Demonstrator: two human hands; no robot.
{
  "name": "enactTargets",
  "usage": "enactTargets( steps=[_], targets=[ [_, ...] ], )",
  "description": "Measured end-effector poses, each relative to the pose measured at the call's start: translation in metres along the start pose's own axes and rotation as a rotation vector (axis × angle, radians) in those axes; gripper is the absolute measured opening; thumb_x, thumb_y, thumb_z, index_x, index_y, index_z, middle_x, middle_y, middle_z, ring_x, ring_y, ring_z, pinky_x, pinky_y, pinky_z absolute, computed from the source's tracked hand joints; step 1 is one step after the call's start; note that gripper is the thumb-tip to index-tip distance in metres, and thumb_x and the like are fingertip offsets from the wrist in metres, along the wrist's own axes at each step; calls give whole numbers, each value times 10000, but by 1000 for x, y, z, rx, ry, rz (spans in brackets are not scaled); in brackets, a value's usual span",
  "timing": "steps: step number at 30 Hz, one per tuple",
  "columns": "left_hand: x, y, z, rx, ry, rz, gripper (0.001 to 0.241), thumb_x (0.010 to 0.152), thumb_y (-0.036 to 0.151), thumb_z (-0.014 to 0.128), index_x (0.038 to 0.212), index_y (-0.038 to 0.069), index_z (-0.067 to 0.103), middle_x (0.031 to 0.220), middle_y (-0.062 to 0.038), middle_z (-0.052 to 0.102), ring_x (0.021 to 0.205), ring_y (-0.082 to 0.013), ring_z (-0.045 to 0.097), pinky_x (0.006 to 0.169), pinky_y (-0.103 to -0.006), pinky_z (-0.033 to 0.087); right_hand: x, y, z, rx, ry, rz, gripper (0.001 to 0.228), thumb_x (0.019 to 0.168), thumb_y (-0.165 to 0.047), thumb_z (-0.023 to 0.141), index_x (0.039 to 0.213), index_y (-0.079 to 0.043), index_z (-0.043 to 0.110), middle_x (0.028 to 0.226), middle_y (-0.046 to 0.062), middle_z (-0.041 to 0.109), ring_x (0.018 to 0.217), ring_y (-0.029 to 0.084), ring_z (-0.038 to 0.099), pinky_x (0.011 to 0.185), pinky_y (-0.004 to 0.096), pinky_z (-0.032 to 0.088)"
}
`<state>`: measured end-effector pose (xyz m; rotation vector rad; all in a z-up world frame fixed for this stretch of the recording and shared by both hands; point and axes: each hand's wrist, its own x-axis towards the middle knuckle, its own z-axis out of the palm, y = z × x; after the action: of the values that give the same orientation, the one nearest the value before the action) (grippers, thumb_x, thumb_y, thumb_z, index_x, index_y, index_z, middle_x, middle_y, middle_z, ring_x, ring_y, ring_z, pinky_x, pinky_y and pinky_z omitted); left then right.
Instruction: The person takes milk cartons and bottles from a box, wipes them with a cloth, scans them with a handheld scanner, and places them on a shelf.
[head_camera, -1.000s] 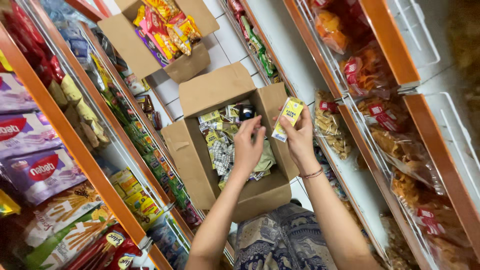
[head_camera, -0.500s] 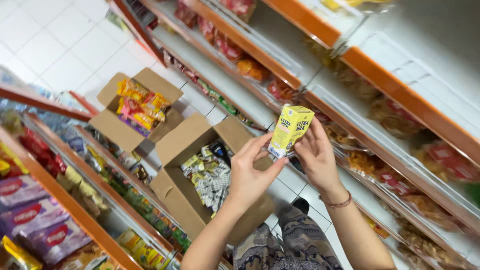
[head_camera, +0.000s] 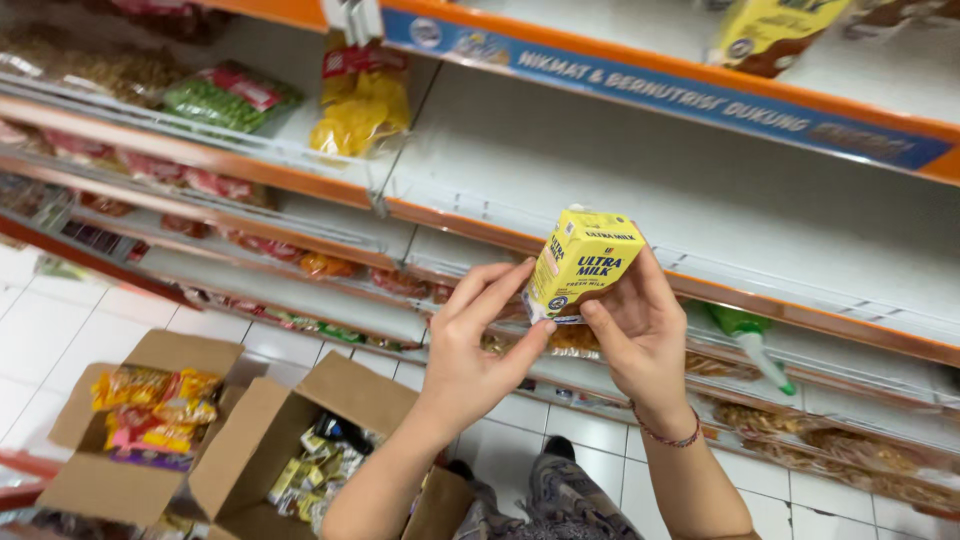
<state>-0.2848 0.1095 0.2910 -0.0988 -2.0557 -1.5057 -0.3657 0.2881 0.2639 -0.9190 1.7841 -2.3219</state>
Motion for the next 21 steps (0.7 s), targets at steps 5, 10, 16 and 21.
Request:
enactTargets(
  steps=[5, 10, 16, 21],
  targets=[
    [48, 22, 46, 26, 16, 218, 434, 863, 40, 795, 1279, -2, 681, 1238, -140, 704, 1107, -269, 722, 961, -355, 579, 27, -33, -37, -132, 161, -220, 714, 972, 154, 601, 1603, 61, 279, 1550, 193, 472, 1414, 264, 532, 1161, 431, 534],
    [99, 31, 88, 14, 113, 394, 347, 896, 16, 791, 1227, -8, 692, 1235, -145, 724, 1150, -301, 708, 997, -373, 576, 64, -46, -64, -282, 278, -429, 495, 1023, 164, 644, 1480, 108, 464, 1421, 144, 532, 1334, 230, 591, 1135, 396, 560],
    [150, 28, 116, 14, 164, 476, 319, 937, -25, 751, 1248, -25, 684, 1242, -155, 722, 1147, -310, 715, 1002, -374, 580, 117, -49, -82, -488, 432, -562, 476, 997, 119, 730, 1432, 133, 537, 1320, 137, 663, 1217, 189, 647, 1082, 308, 546],
    [172, 22, 122, 41, 178, 475, 318, 926, -20, 759, 1235, -29, 686, 1221, -161, 723, 1094, -306, 720, 963, -369, 581, 135, -59, -80, -650, 449, -568, 413, 990, 113, 752, 1372, 125, 593, 1233, 137, 680, 1085, 173, 697, 952, 276, 598]
  ],
)
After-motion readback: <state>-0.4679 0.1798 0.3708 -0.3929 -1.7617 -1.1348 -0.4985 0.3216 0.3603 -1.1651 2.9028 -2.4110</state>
